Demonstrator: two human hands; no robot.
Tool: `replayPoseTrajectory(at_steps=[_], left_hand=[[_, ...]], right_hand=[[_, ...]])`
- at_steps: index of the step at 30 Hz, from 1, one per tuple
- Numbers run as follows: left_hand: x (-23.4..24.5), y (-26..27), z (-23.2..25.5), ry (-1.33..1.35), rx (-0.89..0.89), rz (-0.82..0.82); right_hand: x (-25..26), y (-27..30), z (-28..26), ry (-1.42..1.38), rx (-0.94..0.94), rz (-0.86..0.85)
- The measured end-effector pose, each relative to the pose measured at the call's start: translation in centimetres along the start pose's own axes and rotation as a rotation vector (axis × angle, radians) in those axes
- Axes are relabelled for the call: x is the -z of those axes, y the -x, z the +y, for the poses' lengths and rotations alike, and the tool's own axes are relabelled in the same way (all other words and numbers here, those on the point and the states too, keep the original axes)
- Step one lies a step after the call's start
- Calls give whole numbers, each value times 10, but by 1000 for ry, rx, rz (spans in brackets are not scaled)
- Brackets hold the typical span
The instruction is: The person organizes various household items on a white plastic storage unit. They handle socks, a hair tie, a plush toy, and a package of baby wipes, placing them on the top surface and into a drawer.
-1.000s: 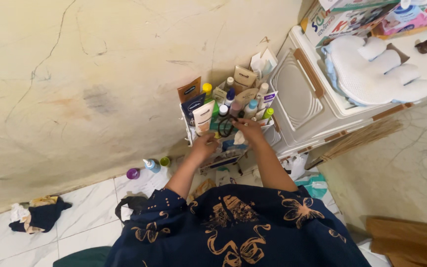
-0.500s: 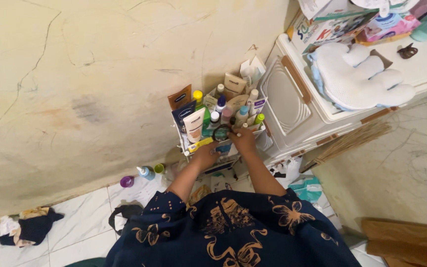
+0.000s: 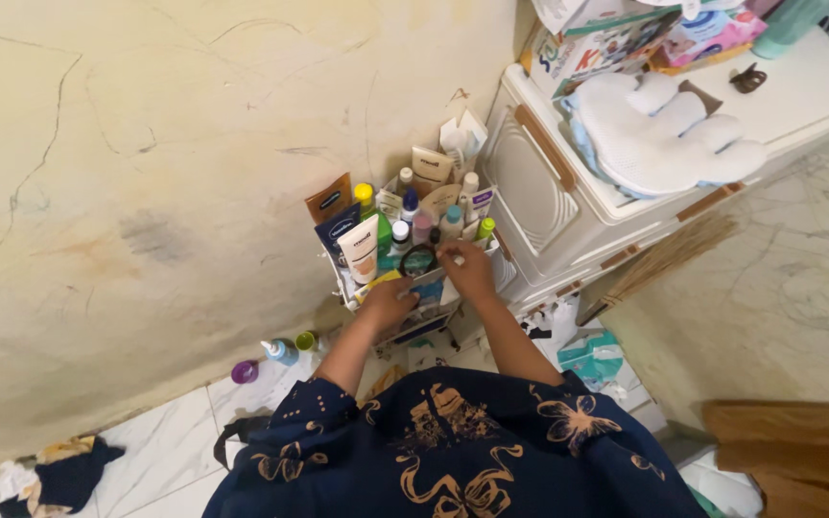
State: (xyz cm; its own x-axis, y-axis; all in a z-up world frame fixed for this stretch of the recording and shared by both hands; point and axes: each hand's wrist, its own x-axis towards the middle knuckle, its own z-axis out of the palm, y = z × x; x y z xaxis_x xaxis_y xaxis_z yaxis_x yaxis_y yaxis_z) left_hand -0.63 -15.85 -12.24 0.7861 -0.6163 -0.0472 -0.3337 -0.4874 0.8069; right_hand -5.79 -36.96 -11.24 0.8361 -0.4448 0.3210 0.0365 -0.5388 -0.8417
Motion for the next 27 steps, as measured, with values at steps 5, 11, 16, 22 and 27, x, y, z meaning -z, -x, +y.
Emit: replayPoseTrajectory(at_steps=[5,11,16,22,27], left_hand=[[17,-4,13,40,-47,-85],[58,7,115,101,6,-228],[42,-14,170,212,-287,-206],[-3,-51,242,502,-271,-135],[-18,-60,304,481,-128,117]], right_hand=[[49,-14,-52,-1,66,94],[142,-21,-149,-62,17,129],[235,-32,-184,147,249,266],[315,-65,-181,534,338,225],[335,-90,-161,696,292,19]])
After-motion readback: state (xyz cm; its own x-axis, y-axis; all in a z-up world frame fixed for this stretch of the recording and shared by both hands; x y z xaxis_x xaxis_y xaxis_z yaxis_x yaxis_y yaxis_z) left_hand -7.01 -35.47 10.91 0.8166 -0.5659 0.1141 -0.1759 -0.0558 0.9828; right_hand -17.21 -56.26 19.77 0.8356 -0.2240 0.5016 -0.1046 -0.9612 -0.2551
